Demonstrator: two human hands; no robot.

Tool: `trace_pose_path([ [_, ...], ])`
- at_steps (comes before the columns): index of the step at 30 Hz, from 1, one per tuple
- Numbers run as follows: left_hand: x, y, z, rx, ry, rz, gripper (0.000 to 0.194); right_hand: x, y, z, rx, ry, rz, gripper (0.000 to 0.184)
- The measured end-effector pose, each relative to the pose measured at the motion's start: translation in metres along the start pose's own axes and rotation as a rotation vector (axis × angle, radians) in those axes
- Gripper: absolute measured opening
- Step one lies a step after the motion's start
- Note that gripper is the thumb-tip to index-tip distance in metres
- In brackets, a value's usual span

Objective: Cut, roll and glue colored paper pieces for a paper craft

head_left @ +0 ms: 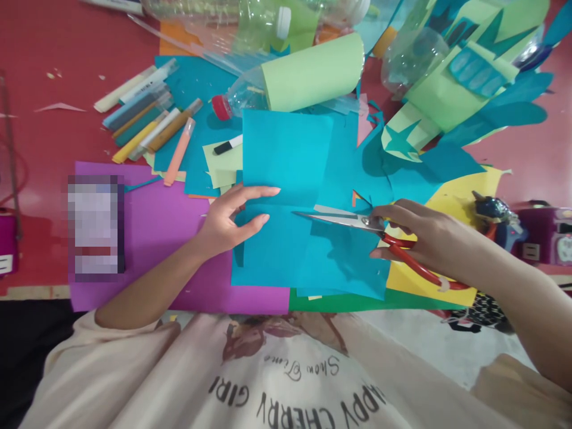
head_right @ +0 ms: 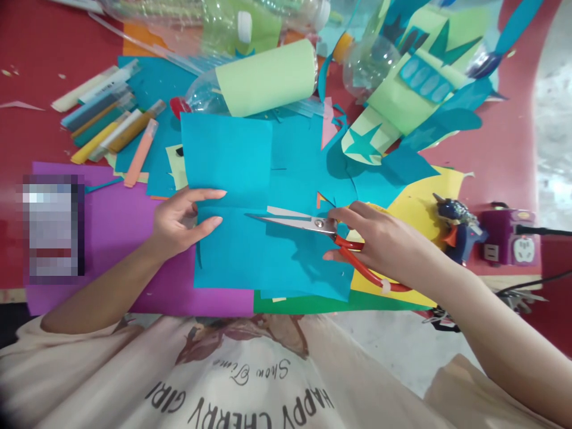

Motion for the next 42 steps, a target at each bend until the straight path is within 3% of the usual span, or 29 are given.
trace_pose_path([
  [17,0.0020,-0.0044,0.0012,0.071,0.081,-0.065,0.031,-0.0015,0.0012,0.0040,0.044,0.083,0.085,0.056],
  [29,0.0017,-0.0039,0.0008,0.057,0.086,-0.021,0.031,-0.0007,0.0026,0.0065,0.055,0.079,0.086,0.057],
  [42,0.0021,-0.0043,0.0005,0.075,0.136,-0.079,0.030,-0.0025,0.0005,0.0083,0.067,0.086,0.103,0.058],
])
Point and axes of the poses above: each hand's wrist, its own y-axis towards the middle knuckle, its own z-axis out of the palm, x = y × z, the point moved 2 cm from there along y, towards the middle knuckle, and after that the axes turned 13 degrees about -x, right-handed, at the moved point
